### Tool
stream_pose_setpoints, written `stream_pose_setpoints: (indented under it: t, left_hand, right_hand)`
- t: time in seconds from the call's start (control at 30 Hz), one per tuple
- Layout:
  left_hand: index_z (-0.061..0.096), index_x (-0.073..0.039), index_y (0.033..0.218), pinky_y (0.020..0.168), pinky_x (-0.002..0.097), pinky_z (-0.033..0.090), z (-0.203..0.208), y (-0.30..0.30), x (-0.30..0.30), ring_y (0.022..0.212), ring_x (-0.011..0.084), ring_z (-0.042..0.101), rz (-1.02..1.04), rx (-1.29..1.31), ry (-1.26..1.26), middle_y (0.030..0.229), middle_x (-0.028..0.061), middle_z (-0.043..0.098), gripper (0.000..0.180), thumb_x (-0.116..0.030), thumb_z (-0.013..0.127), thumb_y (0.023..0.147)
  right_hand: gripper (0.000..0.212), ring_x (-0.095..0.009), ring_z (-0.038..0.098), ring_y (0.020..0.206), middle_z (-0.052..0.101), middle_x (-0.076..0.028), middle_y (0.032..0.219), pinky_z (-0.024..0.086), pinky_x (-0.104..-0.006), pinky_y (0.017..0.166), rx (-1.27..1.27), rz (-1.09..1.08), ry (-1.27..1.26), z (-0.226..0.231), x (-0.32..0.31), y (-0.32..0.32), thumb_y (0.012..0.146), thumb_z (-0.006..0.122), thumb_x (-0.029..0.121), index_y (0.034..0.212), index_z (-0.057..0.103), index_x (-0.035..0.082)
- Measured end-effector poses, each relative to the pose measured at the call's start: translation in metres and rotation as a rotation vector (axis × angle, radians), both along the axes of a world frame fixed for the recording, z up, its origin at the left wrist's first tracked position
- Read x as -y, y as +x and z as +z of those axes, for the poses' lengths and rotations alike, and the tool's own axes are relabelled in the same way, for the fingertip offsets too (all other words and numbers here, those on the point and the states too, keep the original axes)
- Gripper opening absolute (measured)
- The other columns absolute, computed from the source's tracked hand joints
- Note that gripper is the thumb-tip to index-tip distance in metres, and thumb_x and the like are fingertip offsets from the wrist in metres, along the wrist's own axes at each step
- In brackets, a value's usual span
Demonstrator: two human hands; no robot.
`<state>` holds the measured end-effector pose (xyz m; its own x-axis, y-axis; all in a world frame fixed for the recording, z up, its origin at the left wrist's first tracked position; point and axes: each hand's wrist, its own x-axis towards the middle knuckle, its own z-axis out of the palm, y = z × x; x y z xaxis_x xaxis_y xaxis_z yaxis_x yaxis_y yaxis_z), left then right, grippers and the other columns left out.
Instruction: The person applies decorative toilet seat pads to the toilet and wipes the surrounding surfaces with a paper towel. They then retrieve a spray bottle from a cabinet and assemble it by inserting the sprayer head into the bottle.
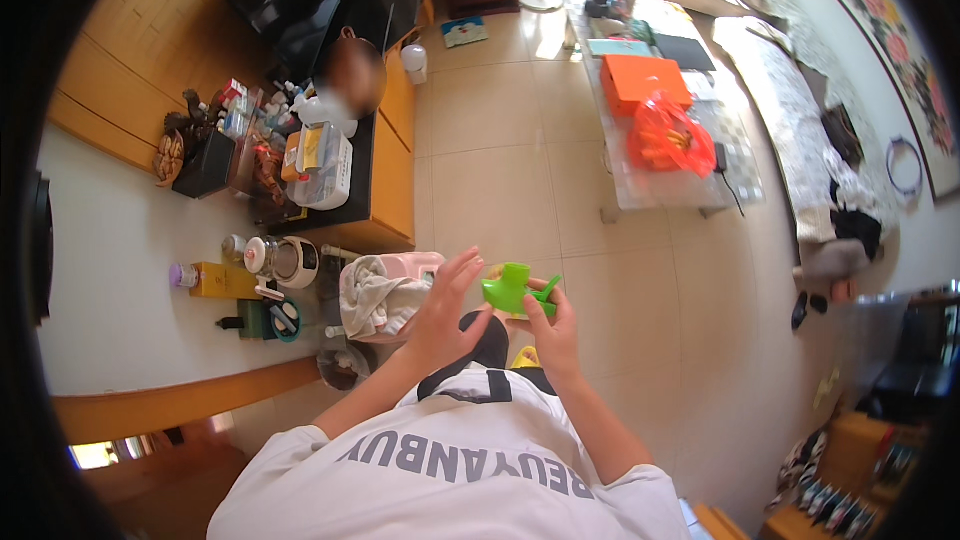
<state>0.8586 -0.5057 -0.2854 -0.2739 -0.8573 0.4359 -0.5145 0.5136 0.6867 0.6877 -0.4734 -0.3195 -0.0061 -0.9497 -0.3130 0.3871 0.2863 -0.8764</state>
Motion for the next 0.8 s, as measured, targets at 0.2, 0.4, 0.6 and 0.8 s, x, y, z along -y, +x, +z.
stream_pose_setpoints:
  t: [0.2,0.4,0.6,0.8]
  left_hand:
    - [0.064,-0.005,0.088,0.073,0.0396,0.049,-0.081,0.031,0.148,0.081,0.0317,0.061,0.201,-0.022,0.098,0.087,0.0107,0.065,0.01,-0.005,0.067,0.078]
    - [0.066,-0.005,0.076,0.052,0.0349,0.042,-0.128,0.081,0.283,0.053,0.0222,0.056,0.37,0.019,0.482,0.057,0.0094,0.057,0.02,-0.022,0.076,0.076]
    - [0.064,-0.008,0.076,0.054,0.039,0.044,-0.153,0.105,0.362,0.058,0.0269,0.059,0.455,0.149,0.639,0.061,0.0099,0.058,0.023,-0.03,0.071,0.08]
    - [0.065,-0.009,0.08,0.064,0.045,0.05,-0.206,0.118,0.405,0.074,0.0341,0.064,0.545,0.268,0.862,0.073,0.0132,0.066,0.019,-0.029,0.066,0.082]
  right_hand:
    - [0.035,-0.021,0.064,0.101,0.059,-0.013,0.111,0.058,-0.0321,0.081,-0.083,0.032,0.067,-0.036,0.145,-0.022,0.096,0.057,0.017,0.123,0.049,-0.003]
    - [0.035,-0.02,0.064,0.099,0.059,-0.011,0.11,0.059,-0.0325,0.08,-0.192,0.074,0.191,-0.066,0.296,-0.049,0.095,0.058,0.018,0.122,0.05,-0.002]
    - [0.033,-0.019,0.064,0.1,0.061,-0.007,0.11,0.057,-0.0307,0.078,-0.316,0.132,0.181,-0.086,0.451,-0.069,0.095,0.059,0.02,0.122,0.053,0.004]
    - [0.034,-0.017,0.064,0.091,0.06,-0.008,0.104,0.058,-0.0281,0.07,-0.432,0.358,0.094,-0.13,0.643,-0.031,0.091,0.064,0.017,0.119,0.054,0.001]
